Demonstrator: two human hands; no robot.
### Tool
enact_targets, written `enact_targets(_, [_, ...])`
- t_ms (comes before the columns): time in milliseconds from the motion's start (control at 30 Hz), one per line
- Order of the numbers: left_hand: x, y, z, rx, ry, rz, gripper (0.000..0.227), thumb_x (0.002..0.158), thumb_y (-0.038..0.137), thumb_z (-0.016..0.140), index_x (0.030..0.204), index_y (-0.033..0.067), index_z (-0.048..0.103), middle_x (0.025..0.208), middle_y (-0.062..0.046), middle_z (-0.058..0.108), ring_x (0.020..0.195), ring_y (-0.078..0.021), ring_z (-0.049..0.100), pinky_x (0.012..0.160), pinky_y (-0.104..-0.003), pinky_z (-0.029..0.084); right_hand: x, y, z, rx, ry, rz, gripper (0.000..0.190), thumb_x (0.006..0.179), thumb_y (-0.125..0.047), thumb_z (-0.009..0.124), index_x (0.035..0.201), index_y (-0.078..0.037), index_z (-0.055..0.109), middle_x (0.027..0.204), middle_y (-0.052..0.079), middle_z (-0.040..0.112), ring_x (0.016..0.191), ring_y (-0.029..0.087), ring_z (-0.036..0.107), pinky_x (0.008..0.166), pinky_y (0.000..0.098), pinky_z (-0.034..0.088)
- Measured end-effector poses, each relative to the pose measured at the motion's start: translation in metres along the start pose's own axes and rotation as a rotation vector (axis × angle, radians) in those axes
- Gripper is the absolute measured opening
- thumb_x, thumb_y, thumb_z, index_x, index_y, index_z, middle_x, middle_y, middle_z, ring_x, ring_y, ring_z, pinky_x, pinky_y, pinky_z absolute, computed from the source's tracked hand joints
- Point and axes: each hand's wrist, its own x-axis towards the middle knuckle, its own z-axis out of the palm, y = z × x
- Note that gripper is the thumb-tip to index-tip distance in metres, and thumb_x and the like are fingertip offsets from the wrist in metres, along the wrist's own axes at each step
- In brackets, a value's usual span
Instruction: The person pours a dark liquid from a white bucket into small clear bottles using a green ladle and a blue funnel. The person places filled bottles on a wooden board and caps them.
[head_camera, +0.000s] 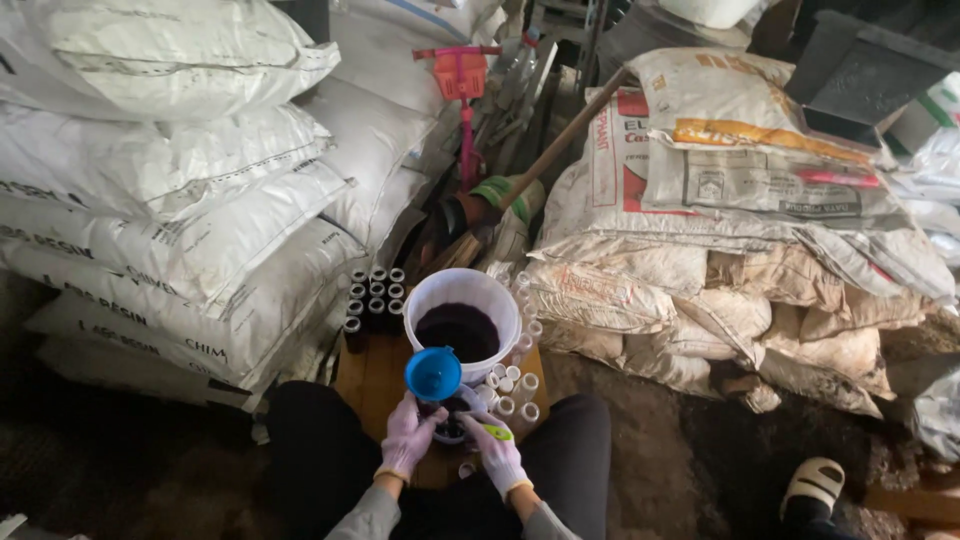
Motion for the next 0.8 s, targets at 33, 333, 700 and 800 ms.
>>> enact_targets(33, [0.001, -0.001, 0.0, 0.031, 0.003, 0.019, 0.045, 0.077, 0.018, 0.081, 0.118, 0.0113, 0.065, 0.098, -0.003, 0.077, 0.083, -0.0189, 0.072, 0.079, -0.031, 0.056, 0.005, 0.01, -0.007, -0.17, -0.065, -0.174, 0.033, 0.092, -0.017, 0.06, 0.122, -0.009, 0.073, 0.112, 0.002, 0.073, 0.092, 0.012, 0.066, 0.078, 0.021, 0.053])
enact_targets(333, [-0.001, -0.002, -0.003, 0.089, 0.02, 0.151, 0.05, 0.076, 0.026, 0.078, 0.12, 0.0081, 0.061, 0.106, -0.009, 0.07, 0.091, -0.0263, 0.065, 0.084, -0.037, 0.052, -0.024, -0.009, -0.022, -0.185, -0.02, -0.547, 0.027, 0.093, -0.005, 0.06, 0.115, -0.001, 0.076, 0.114, 0.006, 0.072, 0.101, 0.018, 0.068, 0.089, 0.0249, 0.052])
enact_targets(700, [-0.008, 0.046, -0.016, 0.175, -0.09, -0.18, 0.044, 0.081, 0.045, 0.081, 0.109, 0.0163, 0.063, 0.116, -0.008, 0.073, 0.115, -0.0315, 0.069, 0.096, -0.055, 0.056, -0.014, -0.015, -0.032, -0.592, 0.081, -1.187, 0.022, 0.088, -0.021, 0.068, 0.106, -0.016, 0.08, 0.084, 0.007, 0.066, 0.075, 0.026, 0.069, 0.074, 0.0361, 0.056])
enact_targets(800, [-0.002, 0.039, -0.011, 0.229, -0.093, -0.184, 0.044, 0.081, 0.04, 0.083, 0.112, 0.0158, 0.063, 0.11, -0.006, 0.073, 0.105, -0.0272, 0.072, 0.092, -0.046, 0.059, -0.013, -0.027, -0.031, -0.679, 0.128, -1.291, 0.022, 0.082, -0.017, 0.074, 0.104, -0.013, 0.079, 0.083, 0.005, 0.066, 0.074, 0.025, 0.067, 0.076, 0.0377, 0.055])
